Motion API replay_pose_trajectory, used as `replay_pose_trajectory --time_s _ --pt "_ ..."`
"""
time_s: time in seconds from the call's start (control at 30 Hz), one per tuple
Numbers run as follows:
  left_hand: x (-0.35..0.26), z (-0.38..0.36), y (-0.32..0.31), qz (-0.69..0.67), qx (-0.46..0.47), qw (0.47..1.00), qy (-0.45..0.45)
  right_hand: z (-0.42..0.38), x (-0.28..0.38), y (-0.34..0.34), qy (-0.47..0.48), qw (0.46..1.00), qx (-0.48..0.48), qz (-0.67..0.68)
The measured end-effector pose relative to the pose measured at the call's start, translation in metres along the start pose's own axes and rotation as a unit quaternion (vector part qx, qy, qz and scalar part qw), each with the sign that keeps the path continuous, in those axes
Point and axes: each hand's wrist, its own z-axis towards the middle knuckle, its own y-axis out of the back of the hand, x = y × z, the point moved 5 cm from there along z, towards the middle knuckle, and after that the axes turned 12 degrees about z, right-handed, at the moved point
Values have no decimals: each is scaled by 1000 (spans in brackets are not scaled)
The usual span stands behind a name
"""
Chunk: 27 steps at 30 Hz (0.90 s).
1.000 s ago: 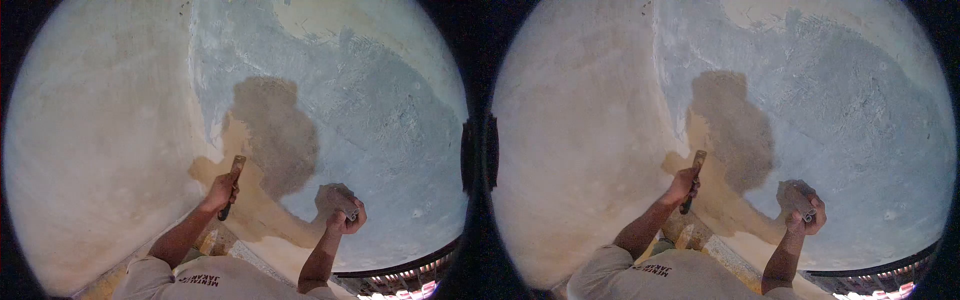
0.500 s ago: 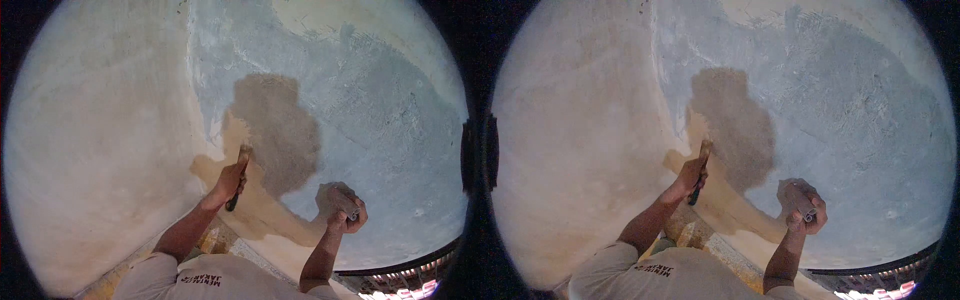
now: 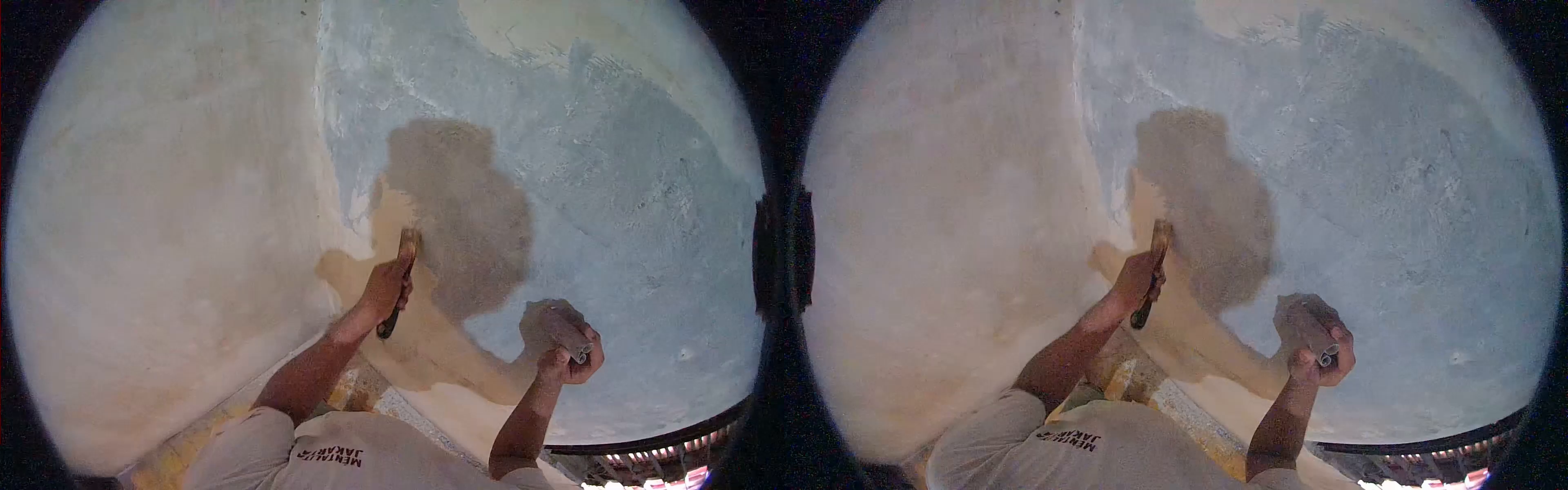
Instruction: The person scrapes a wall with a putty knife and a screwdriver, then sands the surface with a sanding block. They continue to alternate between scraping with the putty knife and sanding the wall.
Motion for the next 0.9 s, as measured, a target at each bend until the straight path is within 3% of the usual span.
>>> replay_pose_trajectory --time_s 0.07,0.17,0.2,0.33,0.4,0.53,0.6,0.7,0.77,0.9 --pt "-15 5 2 -16 -14 998 -66 0 -1 0 -3 1000 -2 0" --pt "-20 -3 19 -2 -32 999 -18 -3 1 0 -9 1000 -16 -7" --pt "-14 -3 23 -8 -33 998 -52 -2 0 0 -4 1000 -22 -5" --pt "-5 -13 15 17 -24 998 -54 -5 -5 7 -24 1000 -8 0" --pt "-2 5 0 -44 18 999 9 -6 -3 6 -8 1000 -8 -21" --pt "-5 15 15 8 -17 1000 -19 -3 -5 1 -7 1000 -16 7" --pt "-12 0 19 -33 -5 999 -2 -7 -1 6 1 998 -32 -48" --pt "10 -26 8 -29 -17 999 -17 -2 -1 4 17 999 -25 -23" --pt "43 -41 -11 -89 0 990 109 -4 -2 4 13 999 -33 -18" --pt "40 -21 -33 -57 62 996 3 0 1 0 -15 1000 -4 17"
